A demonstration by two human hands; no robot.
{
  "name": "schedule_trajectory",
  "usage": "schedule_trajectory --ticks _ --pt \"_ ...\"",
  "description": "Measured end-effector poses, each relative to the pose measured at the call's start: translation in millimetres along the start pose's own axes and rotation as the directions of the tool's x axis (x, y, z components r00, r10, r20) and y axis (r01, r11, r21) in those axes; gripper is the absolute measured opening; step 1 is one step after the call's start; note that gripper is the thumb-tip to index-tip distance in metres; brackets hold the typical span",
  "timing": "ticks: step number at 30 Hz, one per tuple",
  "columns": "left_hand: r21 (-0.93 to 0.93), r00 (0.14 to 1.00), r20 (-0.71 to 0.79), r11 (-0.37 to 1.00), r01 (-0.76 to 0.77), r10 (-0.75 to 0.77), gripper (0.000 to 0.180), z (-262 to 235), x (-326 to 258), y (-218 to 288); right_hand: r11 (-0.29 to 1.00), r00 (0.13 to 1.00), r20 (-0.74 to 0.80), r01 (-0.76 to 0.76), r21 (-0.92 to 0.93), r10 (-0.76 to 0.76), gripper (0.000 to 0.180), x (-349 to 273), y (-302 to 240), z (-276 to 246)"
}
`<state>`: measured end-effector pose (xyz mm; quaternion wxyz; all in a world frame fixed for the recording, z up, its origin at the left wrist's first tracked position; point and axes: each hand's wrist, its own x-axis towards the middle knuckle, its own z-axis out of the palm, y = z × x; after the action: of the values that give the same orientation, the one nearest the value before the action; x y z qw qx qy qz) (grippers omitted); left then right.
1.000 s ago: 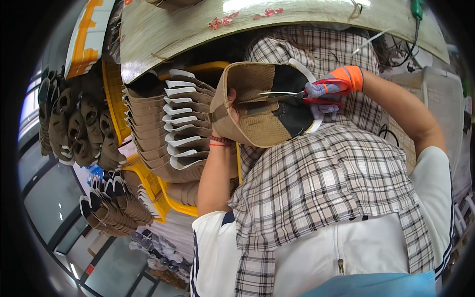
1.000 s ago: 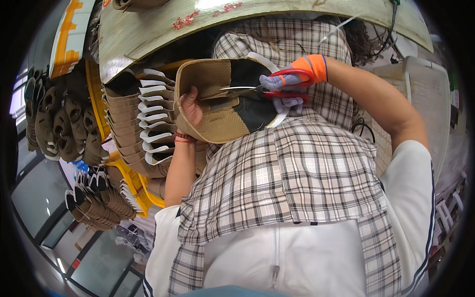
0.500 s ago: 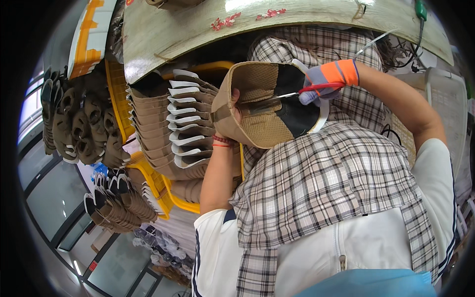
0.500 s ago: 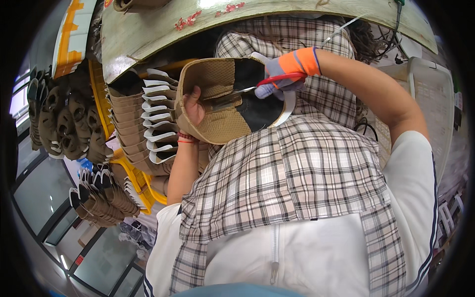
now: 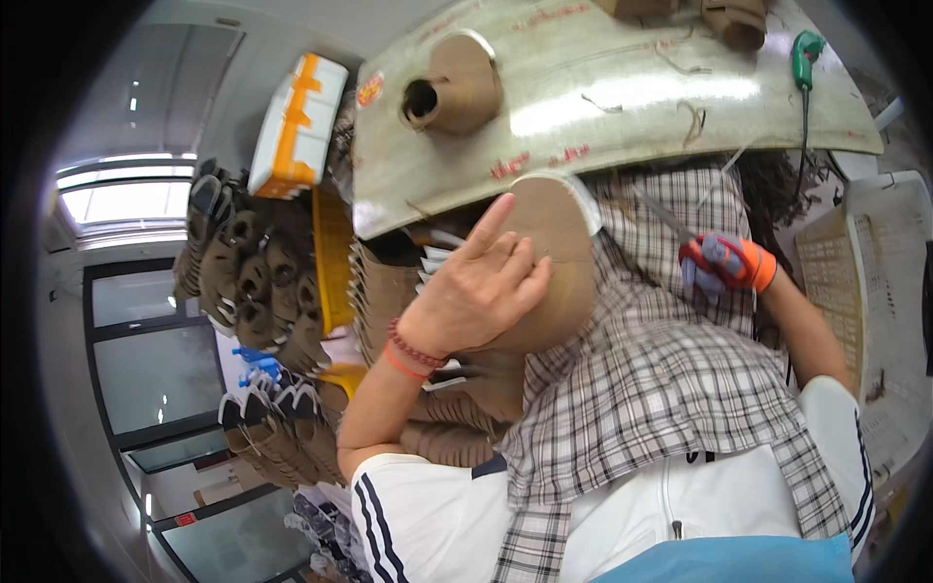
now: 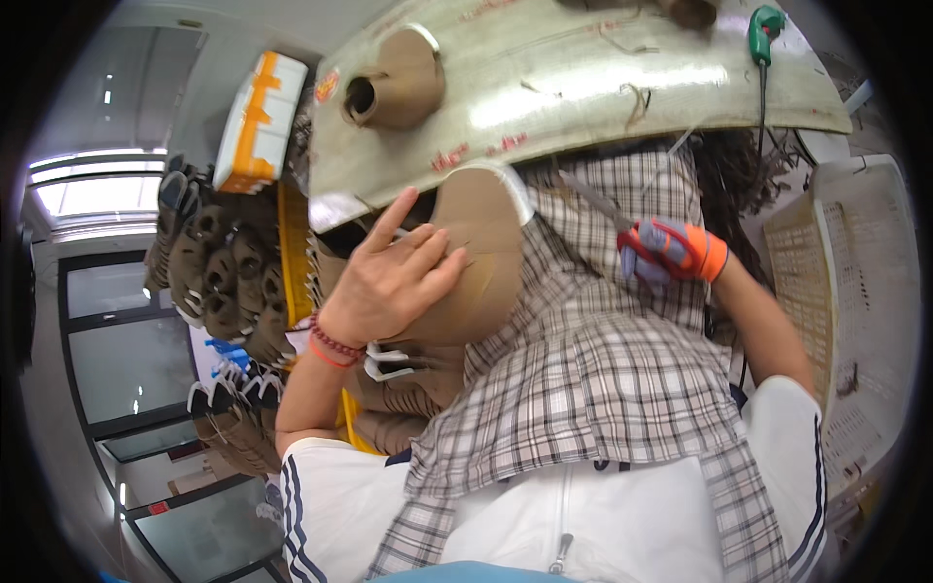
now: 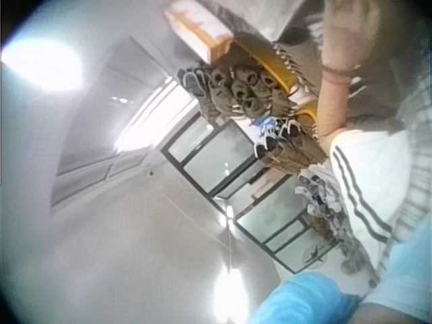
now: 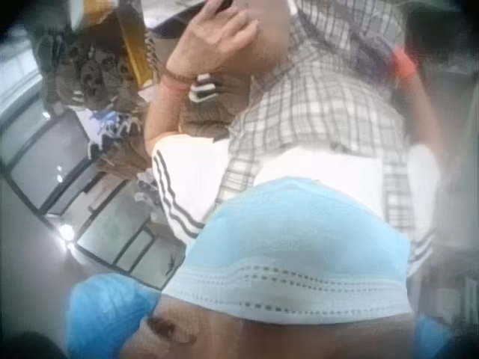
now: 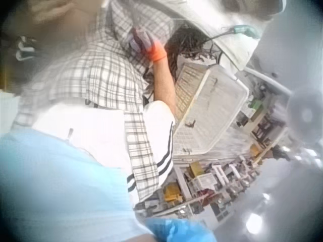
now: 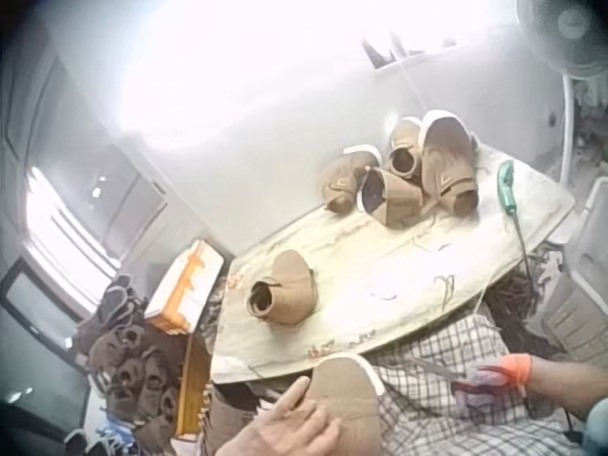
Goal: The person repeatedly picks up brown shoe uppers from a yellow bin and uses red-handled scissors to trim the inner lining or excess material. After trimming each unit, the person places it on the workbench and retrieves another from the bin.
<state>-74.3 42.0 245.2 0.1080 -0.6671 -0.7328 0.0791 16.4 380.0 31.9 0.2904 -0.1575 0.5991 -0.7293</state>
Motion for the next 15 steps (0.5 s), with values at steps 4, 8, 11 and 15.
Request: schedule_trajectory --ticks 4,8,11,15 --pt "0.178 0.972 -0.175 0.966 0.185 -0.154 0.03 -69.9 2.5 -94.9 0.998 1.0 -0.026 -0.004 0.069 0.006 0.086 -10.1 -13.6 3.4" --pt "0.355 0.969 -0.129 0.903 0.244 -0.211 0.03 -89.5 -18.1 -172.5 0.983 0.998 -0.031 0.063 0.171 -0.058 0.084 -8.8 -3.3 1.3" --pt "0.348 0.991 -0.028 0.928 0.133 -0.132 0.03 -59.8 -20.9 -217.7 0.949 0.999 -0.028 -0.015 0.316 0.025 0.084 -8.2 -2.5 2.7" --pt "0.327 0.997 0.033 0.944 0.052 -0.067 0.033 10.7 8.9 -264.2 0.965 0.999 -0.043 0.021 0.262 -0.01 0.086 -9.1 -17.0 4.3"
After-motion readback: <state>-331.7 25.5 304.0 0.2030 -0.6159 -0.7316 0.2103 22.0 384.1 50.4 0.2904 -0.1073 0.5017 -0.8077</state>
